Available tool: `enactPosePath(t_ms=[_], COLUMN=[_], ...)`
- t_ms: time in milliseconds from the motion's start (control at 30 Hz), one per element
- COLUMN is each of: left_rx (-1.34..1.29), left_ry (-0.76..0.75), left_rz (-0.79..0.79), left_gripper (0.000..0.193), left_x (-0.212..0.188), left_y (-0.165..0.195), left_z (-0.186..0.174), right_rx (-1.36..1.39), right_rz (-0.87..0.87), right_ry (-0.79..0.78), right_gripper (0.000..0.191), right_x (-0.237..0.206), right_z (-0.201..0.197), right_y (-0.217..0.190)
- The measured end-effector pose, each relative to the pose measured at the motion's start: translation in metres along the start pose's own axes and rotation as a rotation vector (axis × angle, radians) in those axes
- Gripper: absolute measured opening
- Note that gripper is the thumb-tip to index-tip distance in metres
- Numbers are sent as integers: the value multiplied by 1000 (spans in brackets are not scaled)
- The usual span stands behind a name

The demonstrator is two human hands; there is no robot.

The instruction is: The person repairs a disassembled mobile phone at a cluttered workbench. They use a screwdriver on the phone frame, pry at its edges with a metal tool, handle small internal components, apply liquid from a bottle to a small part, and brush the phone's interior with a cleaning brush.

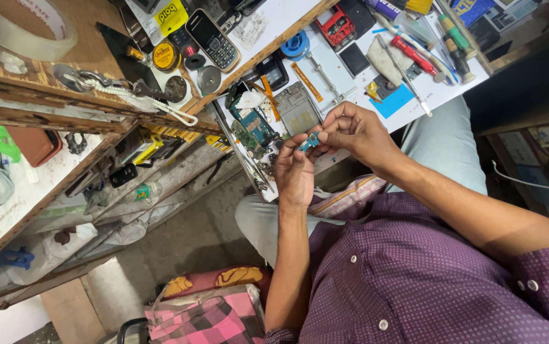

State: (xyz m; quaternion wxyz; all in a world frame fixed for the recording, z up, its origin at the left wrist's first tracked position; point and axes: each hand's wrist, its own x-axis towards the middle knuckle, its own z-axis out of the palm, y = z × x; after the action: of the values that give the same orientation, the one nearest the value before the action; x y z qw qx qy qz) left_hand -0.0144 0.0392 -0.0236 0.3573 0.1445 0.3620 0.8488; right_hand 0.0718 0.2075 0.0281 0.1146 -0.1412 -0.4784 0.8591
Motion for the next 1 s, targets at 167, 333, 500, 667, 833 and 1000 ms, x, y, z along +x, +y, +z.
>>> enactPosePath(t_ms=[167, 333, 500, 667, 833, 1000], left_rx=[-1, 5, -30, -68, -65, -71], left_ry=[4, -1, 17, 37, 49, 43], left_rz=[-11, -12, 10, 28, 35, 31], left_gripper=[45, 44, 41, 40, 41, 42], left_x=[-2, -2, -4, -8, -9, -9], left_y=[2, 2, 7, 14, 13, 13], left_z=[3, 4, 2, -5, -4, -2], right_rx=[-6, -30, -291, -1263, -1666, -1788], right_rz=[34, 58, 45, -582, -584, -606], right_ry=[0, -25, 52, 291, 474, 482], right_gripper=[18, 18, 20, 3, 7, 10], right_x=[0, -1, 0, -2, 10, 23], right_z=[-4, -7, -22, -74, -102, -99], right_y=[0, 3, -7, -44, -66, -70])
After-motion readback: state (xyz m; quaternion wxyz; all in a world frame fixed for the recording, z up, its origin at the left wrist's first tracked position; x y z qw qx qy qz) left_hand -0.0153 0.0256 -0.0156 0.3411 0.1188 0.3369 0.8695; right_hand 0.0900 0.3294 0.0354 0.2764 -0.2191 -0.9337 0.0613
